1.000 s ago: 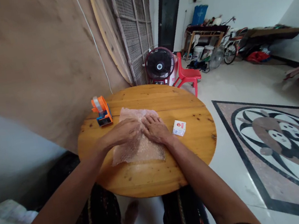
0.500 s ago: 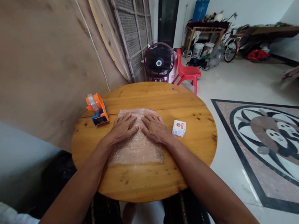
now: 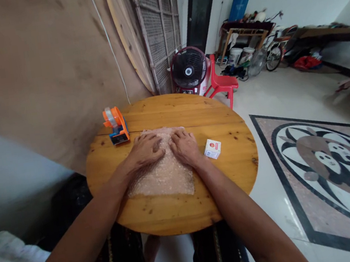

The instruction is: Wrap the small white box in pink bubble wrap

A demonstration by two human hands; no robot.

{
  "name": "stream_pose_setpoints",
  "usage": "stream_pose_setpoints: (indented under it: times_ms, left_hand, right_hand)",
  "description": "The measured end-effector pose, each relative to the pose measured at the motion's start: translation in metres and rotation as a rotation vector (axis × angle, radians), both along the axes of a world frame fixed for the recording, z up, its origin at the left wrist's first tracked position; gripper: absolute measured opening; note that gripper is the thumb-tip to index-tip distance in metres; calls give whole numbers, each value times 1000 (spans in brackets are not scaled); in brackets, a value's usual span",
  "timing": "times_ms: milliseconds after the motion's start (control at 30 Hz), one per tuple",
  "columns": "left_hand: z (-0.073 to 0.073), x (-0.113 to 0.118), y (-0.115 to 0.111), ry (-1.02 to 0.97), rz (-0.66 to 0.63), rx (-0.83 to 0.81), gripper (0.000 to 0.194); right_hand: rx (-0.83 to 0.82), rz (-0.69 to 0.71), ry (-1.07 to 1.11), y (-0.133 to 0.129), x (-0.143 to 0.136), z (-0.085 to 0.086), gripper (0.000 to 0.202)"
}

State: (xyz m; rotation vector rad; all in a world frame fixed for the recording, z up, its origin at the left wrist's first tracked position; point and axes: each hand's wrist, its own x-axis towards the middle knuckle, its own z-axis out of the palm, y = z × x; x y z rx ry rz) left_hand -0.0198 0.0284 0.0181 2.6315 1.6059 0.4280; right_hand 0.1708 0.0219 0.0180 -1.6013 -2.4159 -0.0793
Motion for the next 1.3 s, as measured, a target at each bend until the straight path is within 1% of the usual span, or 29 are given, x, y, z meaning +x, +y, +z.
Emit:
stream_pose_setpoints:
  times_ms: [67, 133, 200, 233, 467, 567, 633, 700, 867, 967, 1067, 1200, 1233, 1300]
  left_hand:
    - [-2, 3, 0, -40, -44, 42, 34]
    - [-4, 6, 0, -88, -130, 73, 32]
    - [-6, 9, 1, -118, -198, 74, 35]
    - [-7, 10, 2, -121, -207, 68, 38]
    - [-10, 9, 7, -33, -143, 13, 38]
    - [-13, 9, 7, -35, -133, -1, 46]
    - [-14, 9, 7, -37, -139, -3, 52]
    - [-15, 10, 7, -28, -137, -2, 51]
    - [-13, 7, 6, -21, -129, -31, 44]
    - [-12, 3, 7, -39, -105, -33, 47]
    - [-9, 0, 7, -48, -53, -23, 50]
    - [-6, 2, 5, -78, 10, 47, 37]
    - [-6, 3, 4, -88, 3, 77, 34]
    - [-6, 6, 4, -99, -67, 126, 32]
  right_hand:
    - [18, -6, -17, -1, -1, 0, 40]
    - [25, -2, -36, -1, -1, -1, 39]
    - [36, 5, -50, -1, -1, -2, 38]
    - [42, 9, -55, -1, -1, -2, 38]
    - [94, 45, -75, -3, -2, -4, 37]
    - [121, 123, -69, -3, -4, -6, 42]
    - [109, 163, -67, -2, -4, -9, 46]
    - [76, 137, -61, 0, -3, -12, 49]
    - [12, 7, -32, 5, 1, -17, 55]
    - [11, -38, -20, 4, 3, -17, 56]
    - [6, -66, -23, 3, 3, -15, 56]
    - [-1, -88, -36, 4, 3, -15, 57]
    - [-2, -89, -38, 4, 3, -14, 57]
    - [-1, -86, -43, 4, 3, -14, 57]
